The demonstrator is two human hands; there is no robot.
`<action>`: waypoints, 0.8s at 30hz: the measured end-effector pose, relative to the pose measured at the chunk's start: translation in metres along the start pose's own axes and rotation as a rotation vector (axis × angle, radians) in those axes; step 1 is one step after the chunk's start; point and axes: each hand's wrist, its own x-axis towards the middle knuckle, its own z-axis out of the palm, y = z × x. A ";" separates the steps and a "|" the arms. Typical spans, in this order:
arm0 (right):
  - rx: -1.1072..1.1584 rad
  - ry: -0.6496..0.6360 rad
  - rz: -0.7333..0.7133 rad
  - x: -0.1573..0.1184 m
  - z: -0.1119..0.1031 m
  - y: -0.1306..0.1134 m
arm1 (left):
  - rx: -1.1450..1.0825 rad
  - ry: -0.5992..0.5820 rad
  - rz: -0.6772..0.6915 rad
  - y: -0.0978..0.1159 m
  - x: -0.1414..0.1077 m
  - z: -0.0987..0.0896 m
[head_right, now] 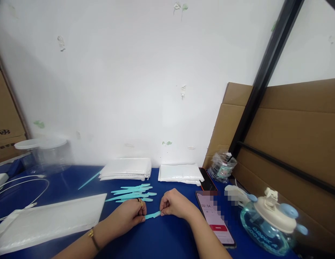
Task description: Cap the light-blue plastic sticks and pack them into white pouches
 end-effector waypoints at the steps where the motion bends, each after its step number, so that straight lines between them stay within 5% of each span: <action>1: 0.012 0.003 0.000 0.001 0.001 -0.001 | -0.007 -0.005 -0.007 0.000 0.001 0.000; 10: 0.087 0.013 -0.030 0.004 0.009 -0.005 | -0.011 -0.051 0.002 -0.004 0.004 -0.007; 16: -0.060 0.158 -0.061 0.010 0.018 -0.006 | 0.124 0.226 -0.070 -0.029 0.005 -0.022; 19: -0.101 0.231 -0.076 0.018 0.025 -0.008 | 0.156 0.173 -0.165 -0.041 0.005 -0.023; 24: -0.191 0.318 -0.060 0.028 0.033 -0.008 | 0.218 0.080 -0.074 -0.030 0.005 -0.021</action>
